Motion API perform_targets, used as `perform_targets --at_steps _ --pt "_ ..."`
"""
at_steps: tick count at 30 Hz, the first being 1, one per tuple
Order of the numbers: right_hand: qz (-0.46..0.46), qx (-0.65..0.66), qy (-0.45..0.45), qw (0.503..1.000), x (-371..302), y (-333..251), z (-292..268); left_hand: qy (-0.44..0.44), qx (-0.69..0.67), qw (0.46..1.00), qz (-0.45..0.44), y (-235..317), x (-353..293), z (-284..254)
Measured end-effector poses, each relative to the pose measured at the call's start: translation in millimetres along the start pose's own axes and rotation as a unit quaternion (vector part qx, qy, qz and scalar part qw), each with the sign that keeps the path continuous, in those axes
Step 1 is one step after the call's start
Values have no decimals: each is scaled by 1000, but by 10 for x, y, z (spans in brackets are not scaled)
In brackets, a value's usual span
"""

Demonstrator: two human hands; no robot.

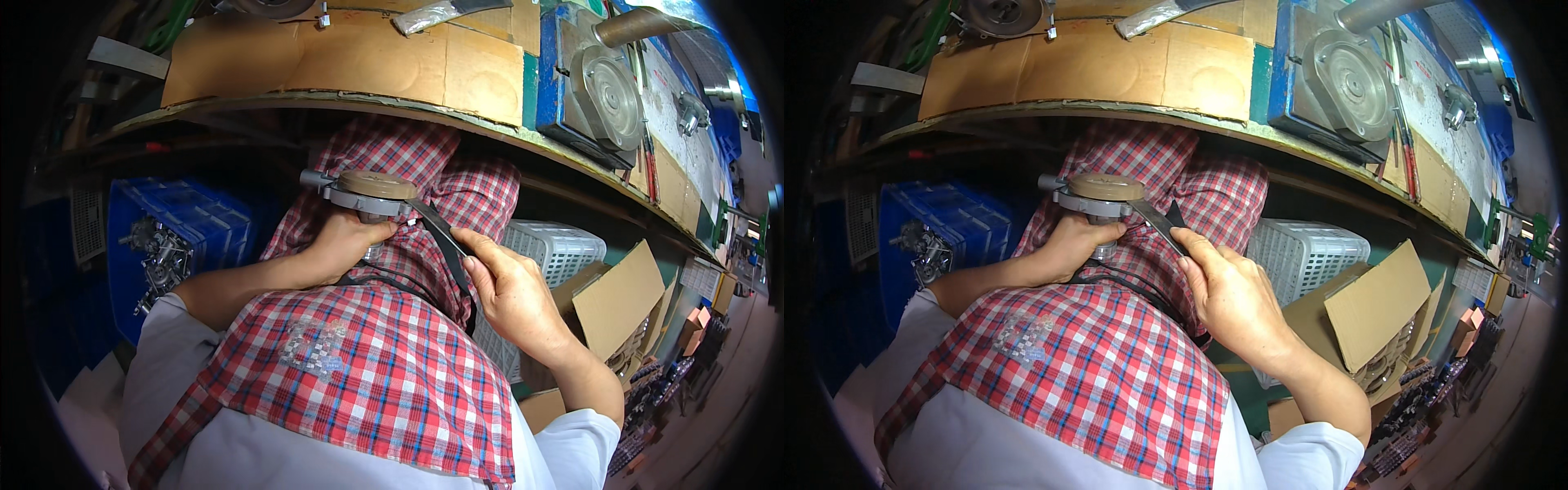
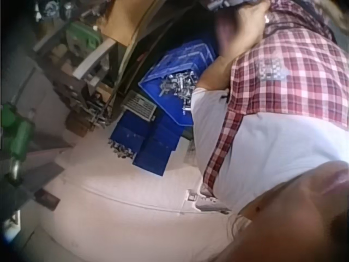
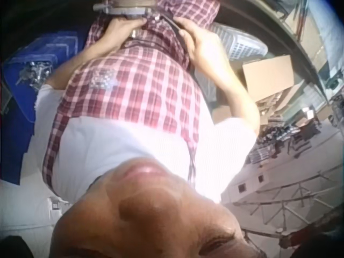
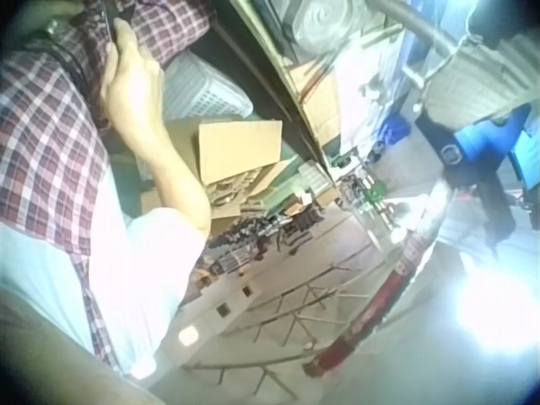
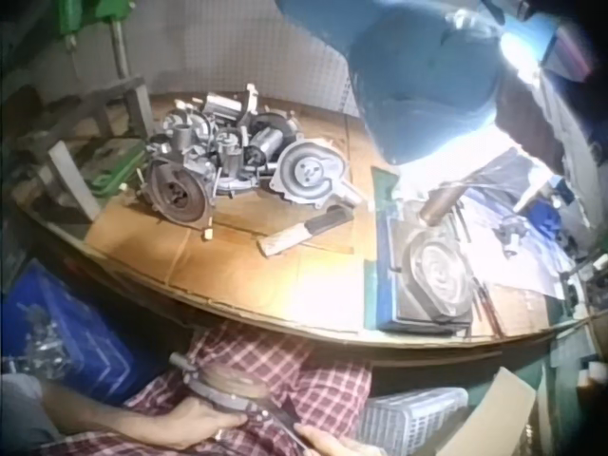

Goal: The person picks up metal parts from a blue crate and places them on a workbench. They then attach a circular disc to each part using a tool and place the assembled units into a cardboard box.

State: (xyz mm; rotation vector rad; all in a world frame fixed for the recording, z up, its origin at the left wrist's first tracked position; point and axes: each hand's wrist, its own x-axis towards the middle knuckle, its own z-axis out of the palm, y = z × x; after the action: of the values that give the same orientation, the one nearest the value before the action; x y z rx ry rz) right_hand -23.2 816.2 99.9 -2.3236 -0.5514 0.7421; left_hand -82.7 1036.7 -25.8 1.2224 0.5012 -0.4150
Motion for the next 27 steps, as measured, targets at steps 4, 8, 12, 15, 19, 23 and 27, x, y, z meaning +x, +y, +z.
perform_targets --at_steps 4,8,12,15,19,23,27 --pt "22 -4 -6 1000 -16 -21 8 7 22 998 -55 -37 37 -22" --pt "-32 -37 -14 999 -59 24 -175 -20 21 999 14 -116 51 -22" --pt "32 -159 -193 968 -81 -263 -869 53 -55 996 48 -58 -10 -109" --pt "-85 26 77 993 241 -100 -635 58 -88 993 56 129 17 -202" --pt "-74 -83 294 949 1085 392 -322 -12 -105 992 73 366 83 -62" --pt "-191 -82 378 902 1114 460 -170 -124 -179 976 21 505 109 33" --pt "-127 -4 254 959 467 658 232 -216 -204 952 78 300 249 44"
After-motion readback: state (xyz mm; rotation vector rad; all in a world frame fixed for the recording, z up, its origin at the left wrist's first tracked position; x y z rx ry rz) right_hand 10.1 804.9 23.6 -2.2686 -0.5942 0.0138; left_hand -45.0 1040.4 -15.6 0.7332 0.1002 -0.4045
